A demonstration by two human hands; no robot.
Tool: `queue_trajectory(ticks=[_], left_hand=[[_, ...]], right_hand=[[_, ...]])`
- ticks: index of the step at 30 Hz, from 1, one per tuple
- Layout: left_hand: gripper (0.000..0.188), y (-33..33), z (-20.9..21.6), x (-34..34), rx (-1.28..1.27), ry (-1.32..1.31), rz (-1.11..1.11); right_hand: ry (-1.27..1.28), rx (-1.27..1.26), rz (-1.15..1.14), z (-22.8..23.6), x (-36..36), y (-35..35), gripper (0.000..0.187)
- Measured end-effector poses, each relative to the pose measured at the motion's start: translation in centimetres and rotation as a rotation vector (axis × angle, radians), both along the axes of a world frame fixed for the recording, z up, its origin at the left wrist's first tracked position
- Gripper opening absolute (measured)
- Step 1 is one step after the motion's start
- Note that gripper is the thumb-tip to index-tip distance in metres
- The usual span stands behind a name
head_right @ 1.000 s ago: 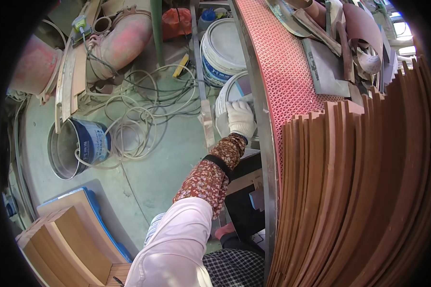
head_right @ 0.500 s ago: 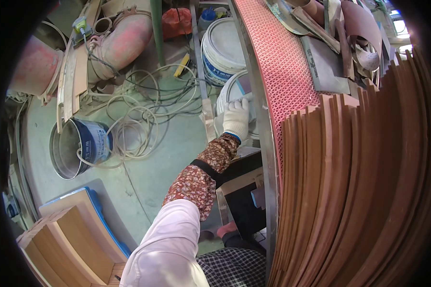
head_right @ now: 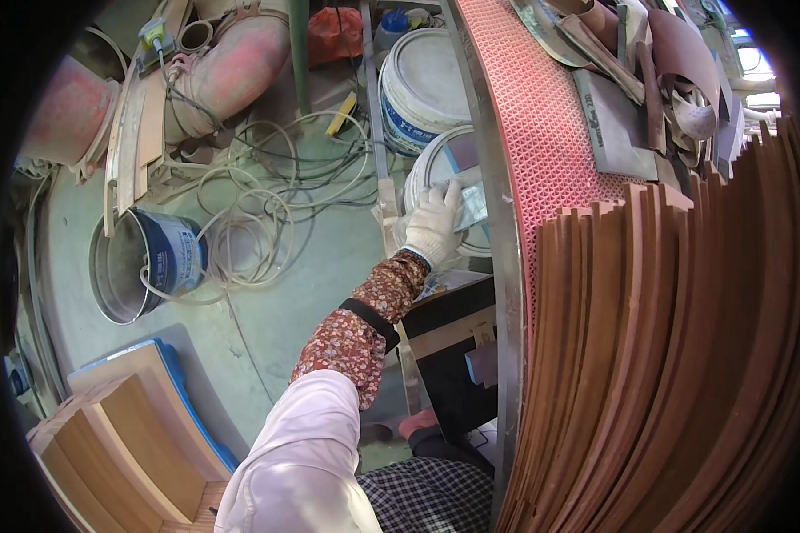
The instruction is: Inspecting wood panels and marking edges with a white pencil or chalk.
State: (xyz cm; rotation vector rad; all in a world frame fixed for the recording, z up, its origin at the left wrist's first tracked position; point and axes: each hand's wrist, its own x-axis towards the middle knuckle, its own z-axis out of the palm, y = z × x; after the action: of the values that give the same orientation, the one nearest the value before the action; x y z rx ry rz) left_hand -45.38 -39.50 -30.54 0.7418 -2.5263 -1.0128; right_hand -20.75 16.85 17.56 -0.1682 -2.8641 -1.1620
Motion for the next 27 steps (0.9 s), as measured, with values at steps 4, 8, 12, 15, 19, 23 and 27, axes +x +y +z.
queue_trajectory(ticks=[4,8,12,15,19,23,27], left_hand=[[0.108,0.1,-0.1,0.2,0.063,-0.018,-0.017],[0.111,0.0,0.0,0.2,0.077,-0.027,-0.04],[0.111,0.0,-0.1,0.4,0.058,-0.022,-0.029],[0.112,0.1,-0.3,0.4,0.051,0.005,-0.017],[0.112,0.1,-0.2,0.6,0.083,0.021,-0.02],[0.11,-0.1,0.0,0.7,0.103,-0.01,-0.029],[0.107,-0.2,0.2,0.8,0.103,0.074,-0.025]], right_hand=[[0.28,0.054,0.285,-1.3,-0.5,-4.0,0.046],[0.451,-0.271,0.066,-1.7,-1.5,-11.5,0.048],[0.427,-0.378,0.017,-1.1,-2.2,-15.0,0.038],[0.0,0.133,0.134,-0.1,-2.1,-14.7,0.033],[0.109,0.041,0.172,0.0,-1.6,-13.4,0.032],[0.178,-0.006,0.192,-0.3,-1.5,-13.0,0.032],[0.22,-0.035,0.213,-0.5,-1.0,-12.6,0.032]])
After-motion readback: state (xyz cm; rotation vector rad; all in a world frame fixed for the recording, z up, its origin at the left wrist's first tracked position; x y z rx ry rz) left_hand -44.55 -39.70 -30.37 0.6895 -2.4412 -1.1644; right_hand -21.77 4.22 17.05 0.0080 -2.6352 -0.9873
